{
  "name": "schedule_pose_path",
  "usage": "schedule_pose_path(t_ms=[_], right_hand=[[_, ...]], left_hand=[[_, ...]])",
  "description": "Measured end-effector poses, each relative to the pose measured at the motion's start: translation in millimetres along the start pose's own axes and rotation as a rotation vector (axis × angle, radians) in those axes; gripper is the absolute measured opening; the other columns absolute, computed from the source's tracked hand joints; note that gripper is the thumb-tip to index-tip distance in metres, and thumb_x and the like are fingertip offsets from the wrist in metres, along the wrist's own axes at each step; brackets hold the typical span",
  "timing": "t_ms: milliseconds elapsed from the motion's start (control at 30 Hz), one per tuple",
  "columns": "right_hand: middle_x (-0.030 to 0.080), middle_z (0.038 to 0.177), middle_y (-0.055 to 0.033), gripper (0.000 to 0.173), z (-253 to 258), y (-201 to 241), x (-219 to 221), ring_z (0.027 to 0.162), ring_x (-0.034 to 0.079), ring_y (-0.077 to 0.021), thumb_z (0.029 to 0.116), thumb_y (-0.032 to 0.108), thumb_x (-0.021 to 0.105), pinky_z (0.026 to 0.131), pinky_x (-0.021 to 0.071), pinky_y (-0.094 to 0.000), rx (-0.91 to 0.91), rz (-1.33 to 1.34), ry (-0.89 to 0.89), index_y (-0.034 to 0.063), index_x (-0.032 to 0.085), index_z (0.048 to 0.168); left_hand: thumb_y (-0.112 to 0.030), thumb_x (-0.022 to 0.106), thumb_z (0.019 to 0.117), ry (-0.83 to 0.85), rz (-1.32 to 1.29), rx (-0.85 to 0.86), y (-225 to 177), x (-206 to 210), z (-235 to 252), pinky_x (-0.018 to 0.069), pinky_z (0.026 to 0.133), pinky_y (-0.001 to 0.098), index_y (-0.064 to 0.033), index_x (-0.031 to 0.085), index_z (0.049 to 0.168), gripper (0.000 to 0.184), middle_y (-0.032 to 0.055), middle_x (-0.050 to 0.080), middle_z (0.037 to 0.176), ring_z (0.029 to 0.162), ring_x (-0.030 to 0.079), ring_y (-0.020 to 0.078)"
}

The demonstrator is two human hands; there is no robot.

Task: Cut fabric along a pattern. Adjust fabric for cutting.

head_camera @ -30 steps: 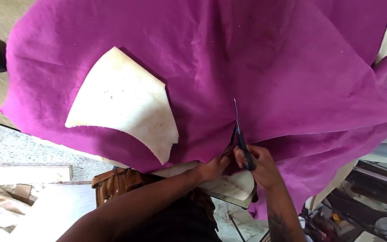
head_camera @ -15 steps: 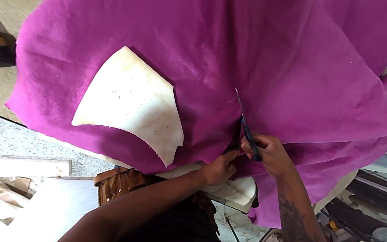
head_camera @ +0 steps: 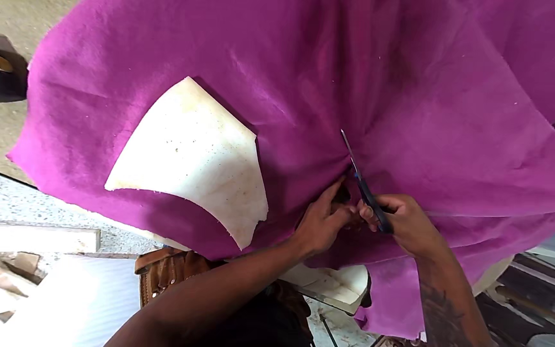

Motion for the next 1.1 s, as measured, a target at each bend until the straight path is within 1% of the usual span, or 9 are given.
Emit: schedule_pose_path(t_ms=[133, 200, 300, 467, 600, 733, 833, 933, 1100], right_hand=[[0.067, 0.069, -0.0064, 0.042, 2.6, 10.7, -5.9, 0.055, 0.061, -0.0177, 0.0828, 0.056, 0.078, 0.05, 0.054, -0.0308, 0.02, -0.021, 0.021, 0.0135, 0.077, 0.087], [0.066, 0.068, -0.0058, 0.046, 2.0, 11.4, -6.6, 0.055, 0.061, -0.0171, 0.0813, 0.06, 0.078, 0.05, 0.0537, -0.03, 0.024, -0.023, 0.038, 0.0144, 0.077, 0.086], [0.066, 0.068, -0.0051, 0.047, 3.8, 7.0, -8.3, 0.055, 0.061, -0.0171, 0.0808, 0.063, 0.077, 0.05, 0.0529, -0.0299, 0.024, -0.025, 0.068, 0.0155, 0.075, 0.083], [0.067, 0.073, -0.0043, 0.045, 12.4, 2.7, -10.4, 0.059, 0.062, -0.0169, 0.0821, 0.062, 0.076, 0.051, 0.0531, -0.0298, 0.005, -0.06, 0.089, 0.0169, 0.074, 0.083], [0.065, 0.081, 0.0008, 0.047, 20.2, 4.9, -10.9, 0.064, 0.058, -0.0121, 0.0805, 0.068, 0.075, 0.053, 0.0484, -0.0266, -0.038, -0.09, 0.109, 0.0206, 0.071, 0.087], [0.064, 0.081, 0.0025, 0.054, 32.1, 15.6, -9.2, 0.063, 0.056, -0.0104, 0.0777, 0.073, 0.073, 0.051, 0.0454, -0.0252, -0.04, -0.115, 0.104, 0.0204, 0.07, 0.088], [0.064, 0.08, 0.0025, 0.056, 36.0, 21.7, -8.7, 0.062, 0.055, -0.0107, 0.0777, 0.076, 0.071, 0.05, 0.045, -0.0258, -0.027, -0.164, 0.101, 0.0206, 0.07, 0.087], [0.066, 0.08, 0.0021, 0.051, 38.2, 30.7, -8.2, 0.062, 0.059, -0.0121, 0.0772, 0.072, 0.075, 0.05, 0.0483, -0.0268, -0.032, -0.186, 0.077, 0.0214, 0.07, 0.082], [0.062, 0.074, 0.0012, 0.056, 50.4, 52.5, -5.7, 0.057, 0.054, -0.0119, 0.0743, 0.074, 0.076, 0.047, 0.0441, -0.0267, -0.034, -0.187, 0.084, 0.0202, 0.071, 0.088]], left_hand=[[-0.038, 0.045, 0.1084, -0.062, -0.084, 0.131, -7.3, 4.9, 20.0, 0.0567, 0.097, 0.0405, -0.0149, 0.022, 0.163, 0.064, 0.007, 0.062, 0.135, 0.112, 0.065, 0.0186], [-0.04, 0.041, 0.1096, -0.08, -0.18, 0.235, -18.7, 7.4, 25.5, 0.0541, 0.1, 0.0403, -0.0081, 0.034, 0.157, 0.058, 0.0098, 0.061, 0.136, 0.114, 0.064, 0.0202], [-0.05, 0.028, 0.1095, -0.081, -0.39, 0.335, -27.8, 7.2, 43.8, 0.0504, 0.1, 0.0415, -0.0024, 0.061, 0.131, 0.062, 0.0143, 0.066, 0.128, 0.111, 0.063, 0.023], [-0.038, 0.012, 0.1117, -0.117, -0.56, 0.37, -29.8, 6.6, 71.2, 0.0399, 0.117, 0.0433, 0.0055, 0.05, 0.145, 0.067, 0.0214, 0.05, 0.152, 0.136, 0.052, 0.031], [-0.041, 0.009, 0.1113, -0.102, -0.393, 0.338, -26.2, 1.5, 65.7, 0.0286, 0.126, 0.0427, 0.0018, 0.048, 0.149, 0.069, 0.0141, 0.048, 0.156, 0.149, 0.04, 0.0258], [-0.056, 0.02, 0.1093, -0.191, -0.317, 0.18, -9.1, -0.2, 59.2, 0.0335, 0.123, 0.0411, -0.0081, 0.058, 0.144, 0.071, 0.0047, 0.055, 0.152, 0.144, 0.046, 0.0169], [-0.061, 0.026, 0.1075, -0.245, -0.285, 0.057, -7.0, -1.7, 55.3, 0.0409, 0.117, 0.0401, -0.0083, 0.064, 0.136, 0.071, 0.0057, 0.061, 0.143, 0.136, 0.053, 0.0139], [-0.066, 0.025, 0.1052, -0.257, -0.178, -0.048, -10.0, -2.8, 50.2, 0.0547, 0.095, 0.0416, -0.0096, 0.071, 0.113, 0.073, 0.0073, 0.071, 0.112, 0.107, 0.067, 0.0135], [-0.067, 0.023, 0.1041, -0.229, -0.076, -0.105, -14.1, -1.9, 47.7, 0.0551, 0.07, 0.0399, -0.0108, 0.069, 0.091, 0.074, 0.0056, 0.065, 0.08, 0.076, 0.065, 0.0142]])
Point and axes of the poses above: each hand's wrist, its own z-axis towards the middle knuckle, its own x-axis out of the palm, y = z × x, the point moved 5 cm from there along z, towards the middle knuckle
